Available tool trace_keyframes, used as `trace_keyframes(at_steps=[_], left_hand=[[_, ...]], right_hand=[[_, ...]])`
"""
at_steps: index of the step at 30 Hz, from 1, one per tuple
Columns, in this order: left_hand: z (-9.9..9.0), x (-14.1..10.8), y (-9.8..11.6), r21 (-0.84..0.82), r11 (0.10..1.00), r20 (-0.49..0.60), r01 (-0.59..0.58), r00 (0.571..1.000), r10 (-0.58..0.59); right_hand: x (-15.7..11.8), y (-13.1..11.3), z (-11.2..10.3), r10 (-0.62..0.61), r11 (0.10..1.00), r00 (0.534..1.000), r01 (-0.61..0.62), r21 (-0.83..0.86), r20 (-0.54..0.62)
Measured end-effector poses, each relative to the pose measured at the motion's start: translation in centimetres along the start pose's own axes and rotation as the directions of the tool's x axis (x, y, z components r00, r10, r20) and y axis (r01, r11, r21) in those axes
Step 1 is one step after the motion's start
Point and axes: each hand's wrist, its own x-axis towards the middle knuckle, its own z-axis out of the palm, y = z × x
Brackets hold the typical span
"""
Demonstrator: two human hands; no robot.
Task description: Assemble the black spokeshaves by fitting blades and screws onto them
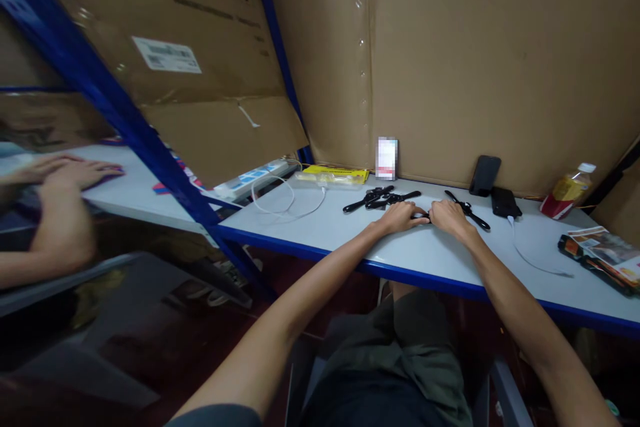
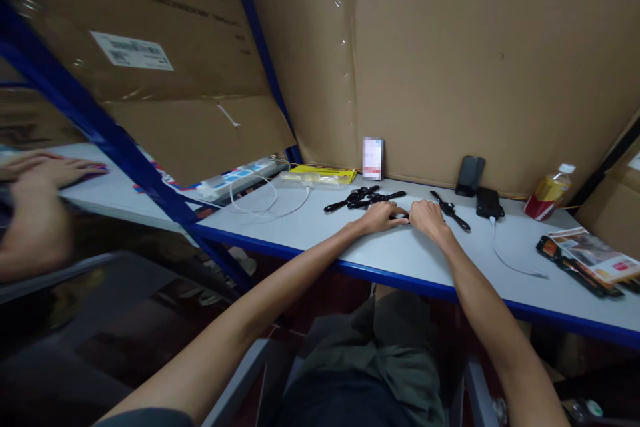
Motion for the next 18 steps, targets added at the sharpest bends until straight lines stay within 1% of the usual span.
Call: trace_keyframes(at_steps=[3, 7, 9, 10, 11, 14, 16, 18], left_hand=[[0.1, 0.0, -0.1, 0.027, 1.0, 0.006, -0.016, 1.0, 0.015], [0.4, 0.2, -0.4, 0.055, 0.998, -0.004, -0.038, 0.999, 0.038], [0.5, 0.2, -0.5, 0.061, 0.997, -0.007, -0.041, 0.999, 0.042], [0.5, 0.2, -0.5, 0.065, 0.997, -0.007, -0.043, 0.999, 0.044], [0.5, 0.2, -0.5, 0.069, 0.997, -0.004, -0.044, 0.999, 0.045], [0.3, 0.1, -0.4, 0.07, 0.997, 0.013, -0.046, 0.999, 0.045], [0.2, 0.0, -0.3, 0.063, 0.997, 0.019, -0.045, 0.999, 0.044], [0.2, 0.0, -0.3, 0.056, 0.998, 0.018, -0.043, 0.999, 0.042]], right_hand=[[-0.2, -0.5, -0.1, 0.015, 0.994, 0.999, -0.02, -0.105, -0.044], [0.0, -0.1, -0.5, 0.058, 0.995, 0.994, -0.065, -0.081, -0.087], [0.2, 0.6, -0.7, 0.088, 0.996, 0.987, -0.088, 0.007, -0.137], [0.4, 1.0, -0.8, 0.086, 0.994, 0.985, -0.076, 0.073, -0.148], [0.6, 1.4, -0.7, 0.068, 0.988, 0.987, -0.046, 0.148, -0.145], [1.3, 2.2, -0.4, -0.04, 0.937, 0.995, 0.068, 0.342, -0.09], [1.6, 2.3, 0.0, -0.059, 0.912, 0.996, 0.08, 0.402, -0.064], [1.7, 2.2, 0.2, -0.028, 0.914, 0.998, 0.045, 0.402, -0.047]])
